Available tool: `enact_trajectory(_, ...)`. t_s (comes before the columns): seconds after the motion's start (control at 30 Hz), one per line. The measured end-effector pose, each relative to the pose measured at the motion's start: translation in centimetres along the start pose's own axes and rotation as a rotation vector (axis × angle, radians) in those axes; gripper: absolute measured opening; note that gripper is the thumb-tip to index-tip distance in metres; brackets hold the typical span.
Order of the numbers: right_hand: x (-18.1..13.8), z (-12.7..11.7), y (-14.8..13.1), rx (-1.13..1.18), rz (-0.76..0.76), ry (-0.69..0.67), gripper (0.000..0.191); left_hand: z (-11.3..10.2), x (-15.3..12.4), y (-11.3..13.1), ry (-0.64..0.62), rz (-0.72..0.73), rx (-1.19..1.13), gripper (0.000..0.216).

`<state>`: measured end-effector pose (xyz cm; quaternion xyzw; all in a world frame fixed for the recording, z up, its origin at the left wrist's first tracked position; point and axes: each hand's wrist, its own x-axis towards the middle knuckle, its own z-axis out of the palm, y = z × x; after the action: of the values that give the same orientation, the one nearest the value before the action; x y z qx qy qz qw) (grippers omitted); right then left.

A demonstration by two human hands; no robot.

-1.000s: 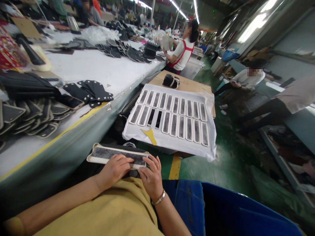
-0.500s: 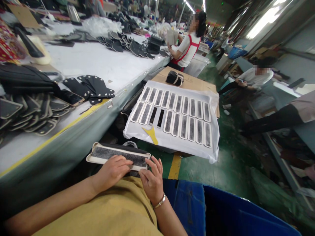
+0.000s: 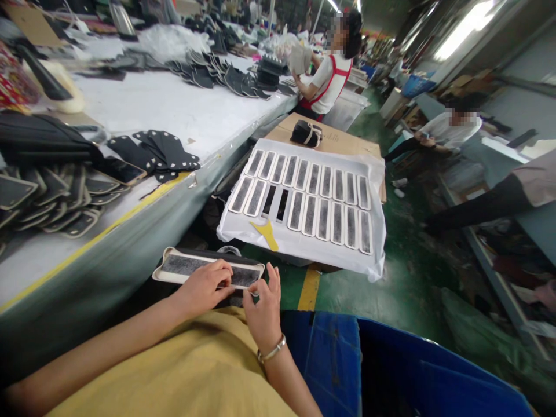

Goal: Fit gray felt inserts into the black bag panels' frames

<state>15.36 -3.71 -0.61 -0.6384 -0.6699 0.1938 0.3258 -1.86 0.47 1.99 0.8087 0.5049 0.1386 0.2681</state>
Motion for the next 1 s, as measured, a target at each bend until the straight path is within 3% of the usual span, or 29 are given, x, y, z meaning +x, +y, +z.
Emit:
enact_trajectory(0.2,0.4,0.4,0.5,0.079,0.091,-0.028,0.004,0.3,0.2,1.3,0.014,-0.035,0.198,0.008)
enact_trajectory(0.3,0.4,0.3,0.8,0.066,0.067,0.029,0.016,0.2,0.1,1.8,0.005,-0.048,0.228,0.008)
enact_trajectory(0.4,-0.8,-0.3,0.7,-0.072,-0.026,0.198,0.024,0.1,0.0,1.7,0.005,-0.043,0.199,0.010)
enact_trajectory(0.5,-3.2,-0.7,0.3,-0.197,-0.272,0.312,0.028,0.3,-0.1,1.4,0.023,-0.024,0.143,0.010)
enact_trajectory(0.63,-5.7,0.3,-0.1,-0.299,-0.559,0.137,0.040,0.7,0.1,1.0,0.028,-0.005,0.098,0.011)
enact_trajectory(0.73,-6.0,1.8,0.0,-0.423,-0.593,0.087,0.044,0.0,-0.2,0.4,0.017,0.008,0.058,0.006)
enact_trajectory(0.87,-5.7,2.8,0.0,-0.504,-0.603,0.095,0.043,-2.4,-2.1,-1.5,0.085,0.079,-0.041,0.025)
enact_trajectory(0.97,-5.5,3.0,-0.2,-0.544,-0.607,0.078,0.044,-3.7,-3.5,-3.1,0.096,0.075,-0.004,0.006)
enact_trajectory(1.0,-5.5,3.0,-0.3,-0.558,-0.612,0.071,0.045,-3.7,-3.8,-3.5,0.088,0.059,0.014,0.009)
